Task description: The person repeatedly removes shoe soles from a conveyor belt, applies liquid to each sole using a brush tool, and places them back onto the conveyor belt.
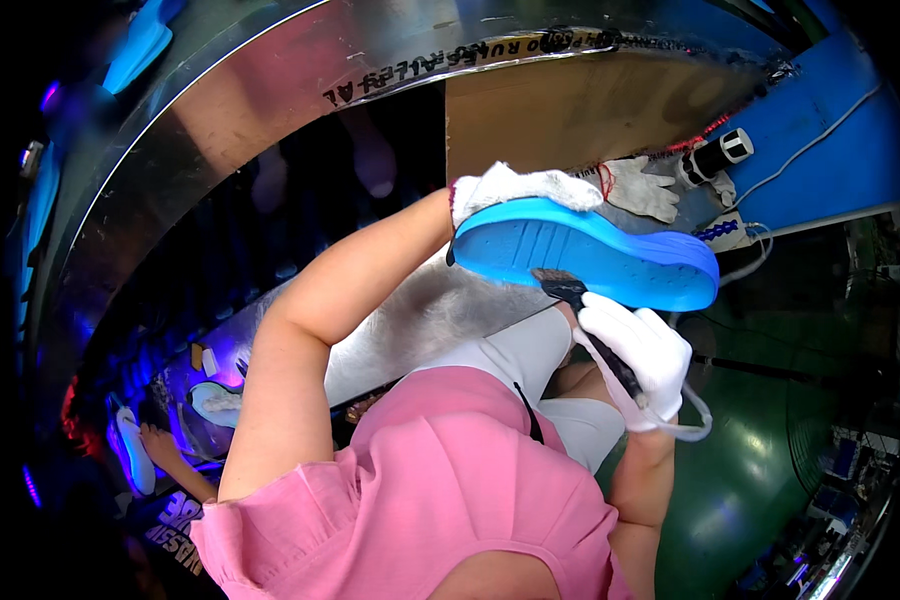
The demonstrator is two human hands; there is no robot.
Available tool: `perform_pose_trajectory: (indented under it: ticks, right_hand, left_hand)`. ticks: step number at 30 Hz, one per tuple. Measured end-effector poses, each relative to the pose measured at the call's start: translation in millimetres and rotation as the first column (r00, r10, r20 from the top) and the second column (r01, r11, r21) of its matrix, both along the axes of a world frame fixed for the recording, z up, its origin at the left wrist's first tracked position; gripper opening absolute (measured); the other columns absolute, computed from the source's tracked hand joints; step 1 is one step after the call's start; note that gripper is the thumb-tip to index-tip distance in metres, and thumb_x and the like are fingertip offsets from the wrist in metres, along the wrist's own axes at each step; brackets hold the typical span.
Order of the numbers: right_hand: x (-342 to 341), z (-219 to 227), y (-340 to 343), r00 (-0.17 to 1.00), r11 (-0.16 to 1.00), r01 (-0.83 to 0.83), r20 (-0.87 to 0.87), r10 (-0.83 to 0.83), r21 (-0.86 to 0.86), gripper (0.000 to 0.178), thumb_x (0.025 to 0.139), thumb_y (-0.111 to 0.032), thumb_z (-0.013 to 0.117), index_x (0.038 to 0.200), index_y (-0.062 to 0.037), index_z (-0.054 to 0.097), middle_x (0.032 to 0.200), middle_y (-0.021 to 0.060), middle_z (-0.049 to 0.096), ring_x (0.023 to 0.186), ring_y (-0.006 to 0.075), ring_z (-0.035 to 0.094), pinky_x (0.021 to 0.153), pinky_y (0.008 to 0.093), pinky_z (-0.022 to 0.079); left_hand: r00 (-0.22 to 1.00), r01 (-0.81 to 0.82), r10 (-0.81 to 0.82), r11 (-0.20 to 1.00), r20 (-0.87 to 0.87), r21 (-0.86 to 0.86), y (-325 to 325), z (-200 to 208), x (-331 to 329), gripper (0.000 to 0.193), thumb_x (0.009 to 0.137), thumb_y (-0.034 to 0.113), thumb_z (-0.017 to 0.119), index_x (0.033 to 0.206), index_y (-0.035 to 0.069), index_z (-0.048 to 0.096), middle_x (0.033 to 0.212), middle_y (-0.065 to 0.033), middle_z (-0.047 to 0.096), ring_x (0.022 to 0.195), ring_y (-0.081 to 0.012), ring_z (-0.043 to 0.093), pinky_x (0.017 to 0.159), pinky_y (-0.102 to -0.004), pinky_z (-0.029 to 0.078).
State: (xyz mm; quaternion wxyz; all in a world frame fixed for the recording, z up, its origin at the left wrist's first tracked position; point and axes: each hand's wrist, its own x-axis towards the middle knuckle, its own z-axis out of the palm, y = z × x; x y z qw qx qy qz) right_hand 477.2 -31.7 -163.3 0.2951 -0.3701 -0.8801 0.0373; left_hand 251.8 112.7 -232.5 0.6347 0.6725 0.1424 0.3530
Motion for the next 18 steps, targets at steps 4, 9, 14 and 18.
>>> perform_pose_trajectory:
  ticks: [4,9,14,18]
  right_hand:
    - [-3.6,6.7,-8.8,0.981,0.995,-0.043,0.193,0.025,0.090,0.035,0.065,-0.007,0.066,0.099,-0.0133,0.071,0.104,0.0030,0.073,0.059,0.0140,0.055,0.049,0.0256,0.046]
    - [5.2,14.3,-8.5,0.978,0.997,0.010,0.207,-0.025,0.076,0.039,0.063,-0.006,0.066,0.101,-0.0135,0.072,0.106,0.0037,0.073,0.059,0.0158,0.056,0.048,0.0270,0.047]
    - [10.6,21.5,-3.4,0.993,0.993,0.074,0.081,-0.082,0.095,0.035,0.063,-0.003,0.073,0.097,-0.0123,0.073,0.101,0.0082,0.074,0.061,0.0193,0.061,0.052,0.0272,0.049]
    - [5.4,16.1,2.6,0.964,0.981,-0.079,-0.264,0.030,-0.178,0.029,0.066,0.001,0.079,0.093,-0.0066,0.072,0.095,0.0103,0.074,0.065,0.0202,0.061,0.064,0.0294,0.050]
  left_hand:
    - [0.996,0.022,-0.018,0.999,-0.085,0.045,14.8,-27.1,-13.6,0.038,0.097,0.023,0.055,0.134,0.012,0.058,0.138,-0.0119,0.054,0.130,-0.0241,0.050,0.112,-0.0353,0.038]
    - [0.957,-0.071,0.050,0.996,-0.287,-0.061,2.8,-3.3,-26.1,0.045,0.096,0.026,0.056,0.139,0.014,0.053,0.146,-0.0091,0.047,0.137,-0.0259,0.042,0.114,-0.0379,0.033]
    - [0.884,0.458,-0.434,0.732,0.172,-0.505,28.4,-15.9,-33.6,0.045,0.094,0.027,0.059,0.137,0.013,0.054,0.147,-0.0123,0.044,0.136,-0.0271,0.043,0.113,-0.0368,0.036]
    - [0.793,0.609,-0.162,0.260,0.587,-0.750,-1.5,-30.8,-12.3,0.061,0.091,0.046,0.060,0.140,0.011,0.048,0.133,-0.0182,0.054,0.115,-0.0335,0.057,0.095,-0.0431,0.049]
